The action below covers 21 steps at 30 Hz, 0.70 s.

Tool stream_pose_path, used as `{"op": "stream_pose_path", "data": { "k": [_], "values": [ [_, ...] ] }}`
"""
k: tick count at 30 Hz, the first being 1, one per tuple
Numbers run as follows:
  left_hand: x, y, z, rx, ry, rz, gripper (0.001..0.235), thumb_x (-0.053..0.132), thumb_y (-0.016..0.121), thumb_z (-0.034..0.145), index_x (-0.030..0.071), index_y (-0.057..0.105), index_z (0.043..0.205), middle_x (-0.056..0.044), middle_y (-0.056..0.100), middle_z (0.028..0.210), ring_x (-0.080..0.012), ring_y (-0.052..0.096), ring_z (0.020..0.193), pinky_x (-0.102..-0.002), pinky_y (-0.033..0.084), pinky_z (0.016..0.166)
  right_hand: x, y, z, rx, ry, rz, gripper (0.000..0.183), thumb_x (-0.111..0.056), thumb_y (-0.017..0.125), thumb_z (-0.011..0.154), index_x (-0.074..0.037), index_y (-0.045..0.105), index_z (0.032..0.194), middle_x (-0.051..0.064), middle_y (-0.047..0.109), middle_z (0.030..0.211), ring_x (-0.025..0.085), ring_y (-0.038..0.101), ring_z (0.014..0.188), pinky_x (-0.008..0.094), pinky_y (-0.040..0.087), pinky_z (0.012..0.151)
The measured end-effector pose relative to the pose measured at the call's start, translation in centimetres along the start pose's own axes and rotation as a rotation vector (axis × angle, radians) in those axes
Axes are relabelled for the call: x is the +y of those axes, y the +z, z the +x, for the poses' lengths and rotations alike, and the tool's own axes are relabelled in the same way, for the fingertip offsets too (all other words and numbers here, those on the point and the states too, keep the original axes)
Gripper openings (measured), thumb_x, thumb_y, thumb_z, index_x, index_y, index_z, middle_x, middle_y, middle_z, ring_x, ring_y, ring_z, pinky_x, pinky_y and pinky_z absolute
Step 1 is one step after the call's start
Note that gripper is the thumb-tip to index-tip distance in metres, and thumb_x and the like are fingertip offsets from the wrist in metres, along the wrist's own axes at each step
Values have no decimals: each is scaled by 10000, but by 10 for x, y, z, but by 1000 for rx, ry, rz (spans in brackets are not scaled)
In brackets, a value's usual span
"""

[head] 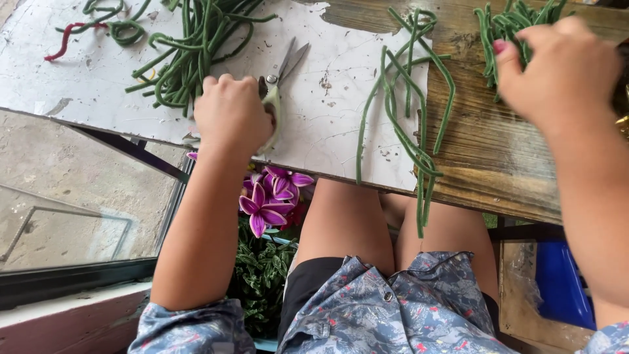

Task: The person trims long green plant stems using shears, cutting them into shorter pieces and arranging them into a neat pile on the table. The person repeatedly picks up stems, aligns them, and cuts them to a uniform length.

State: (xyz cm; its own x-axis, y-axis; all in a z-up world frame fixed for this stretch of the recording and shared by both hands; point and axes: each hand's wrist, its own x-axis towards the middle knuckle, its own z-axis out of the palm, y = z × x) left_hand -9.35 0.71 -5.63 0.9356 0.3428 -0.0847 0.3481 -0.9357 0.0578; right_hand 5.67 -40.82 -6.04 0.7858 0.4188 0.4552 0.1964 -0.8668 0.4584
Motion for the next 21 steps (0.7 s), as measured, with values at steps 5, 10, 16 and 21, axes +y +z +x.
{"op": "stream_pose_path", "data": {
  "k": [5,10,16,21],
  "values": [
    [60,4,-13,138,198,-58,258,332,613,980,144,722,1120,-113,709,1124,-338,599,1118,-504,487,898,-81,-101,13,-630,53,624,322,-325,528,1136,-80,738,1130,118,681,935,196,521,661,324,432,499],
    [127,65,-14,403,386,-254,341,435,703,879,114,737,988,-81,661,903,-327,633,935,-490,505,784,-100,1,3,-464,-29,625,268,-352,545,943,-121,681,945,157,697,929,458,701,996,561,547,824],
    [152,72,-28,544,344,-443,223,305,631,937,103,682,857,-50,546,859,-289,548,911,-447,433,784,-85,-28,-4,-547,67,826,245,-349,551,973,-135,670,988,113,699,869,374,699,937,498,538,772],
    [165,80,-31,454,311,-560,246,375,674,868,135,706,822,-22,546,845,-276,539,935,-464,407,800,-97,-67,-17,-656,277,1493,139,-139,521,1041,-13,581,1043,141,704,845,108,505,416,241,384,396]
  ]
}}
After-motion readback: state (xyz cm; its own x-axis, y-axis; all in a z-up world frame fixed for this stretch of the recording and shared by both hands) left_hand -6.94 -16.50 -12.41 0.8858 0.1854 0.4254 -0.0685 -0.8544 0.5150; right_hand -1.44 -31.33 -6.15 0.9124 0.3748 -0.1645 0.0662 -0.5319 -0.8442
